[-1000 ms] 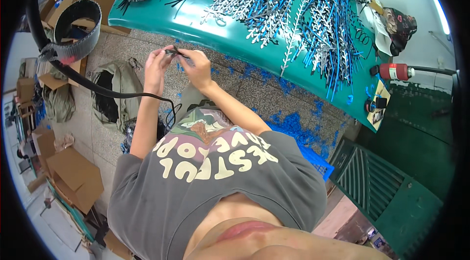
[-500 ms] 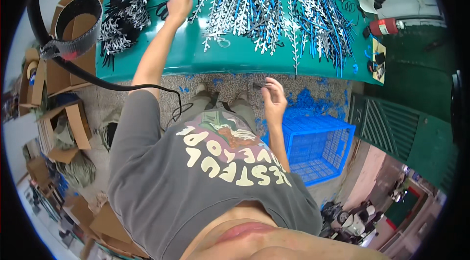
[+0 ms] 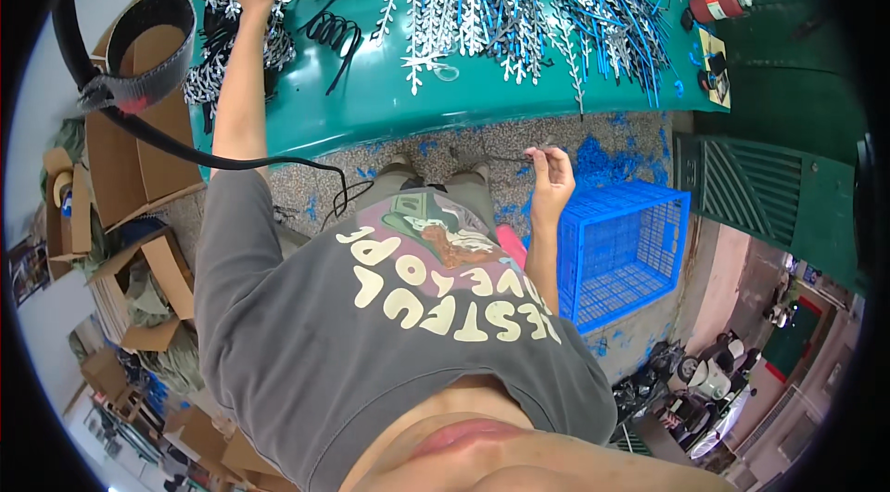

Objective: The person selects patterned plastic strips and straps from a table and weaves them together by hand to assemble interlocking decorative pieces.

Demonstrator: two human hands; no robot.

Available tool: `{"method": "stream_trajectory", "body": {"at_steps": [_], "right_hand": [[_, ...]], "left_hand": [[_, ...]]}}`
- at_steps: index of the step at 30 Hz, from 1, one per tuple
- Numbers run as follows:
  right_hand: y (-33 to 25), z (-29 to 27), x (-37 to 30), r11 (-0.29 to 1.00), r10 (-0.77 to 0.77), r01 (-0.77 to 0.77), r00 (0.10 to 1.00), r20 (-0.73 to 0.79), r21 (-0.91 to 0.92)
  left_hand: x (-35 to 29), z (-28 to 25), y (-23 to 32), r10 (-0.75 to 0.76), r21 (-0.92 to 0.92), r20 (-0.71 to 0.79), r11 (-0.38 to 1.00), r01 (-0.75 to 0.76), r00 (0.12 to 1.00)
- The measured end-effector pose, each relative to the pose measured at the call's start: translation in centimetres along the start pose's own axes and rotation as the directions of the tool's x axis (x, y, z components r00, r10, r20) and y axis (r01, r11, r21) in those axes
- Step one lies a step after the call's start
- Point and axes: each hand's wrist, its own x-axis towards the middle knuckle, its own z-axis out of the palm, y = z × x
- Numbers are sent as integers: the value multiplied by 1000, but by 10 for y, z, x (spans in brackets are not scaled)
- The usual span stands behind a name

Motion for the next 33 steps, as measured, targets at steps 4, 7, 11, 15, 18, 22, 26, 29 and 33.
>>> {"method": "stream_trajectory", "body": {"at_steps": [4, 7, 11, 15, 18, 22, 26, 29, 33], "right_hand": [[3, 13, -10, 999, -5, 3, 999, 40, 40], [6, 18, -18, 997, -10, 6, 998, 59, 75], [2, 25, -30, 999, 17, -21, 997, 81, 50], [4, 31, -35, 996, 27, -37, 993, 115, 85], [4, 35, -41, 997, 32, -39, 995, 96, 68], [4, 36, -43, 996, 40, -49, 992, 119, 70], [3, 37, -44, 993, 59, -73, 988, 139, 91], [2, 36, -46, 991, 41, -60, 987, 156, 122], [2, 35, -50, 991, 12, -33, 987, 159, 133]], "left_hand": [[13, -12, -10, -598, -374, 237, 671, 640, 766], [8, -12, -3, -453, -540, 228, 677, 499, 862], [4, -31, 26, 421, -18, 202, 905, -426, 884], [29, -24, 11, 506, 125, 253, 828, -546, 825], [42, 24, -24, 622, 124, 375, 701, -703, 687], [68, -4, -24, 442, 261, 409, 781, -567, 798], [64, -19, -16, 618, 231, 341, 676, -700, 709], [67, -31, -14, 690, 157, 290, 650, -744, 664], [46, -38, 19, 296, 244, 79, 920, -306, 952]]}}
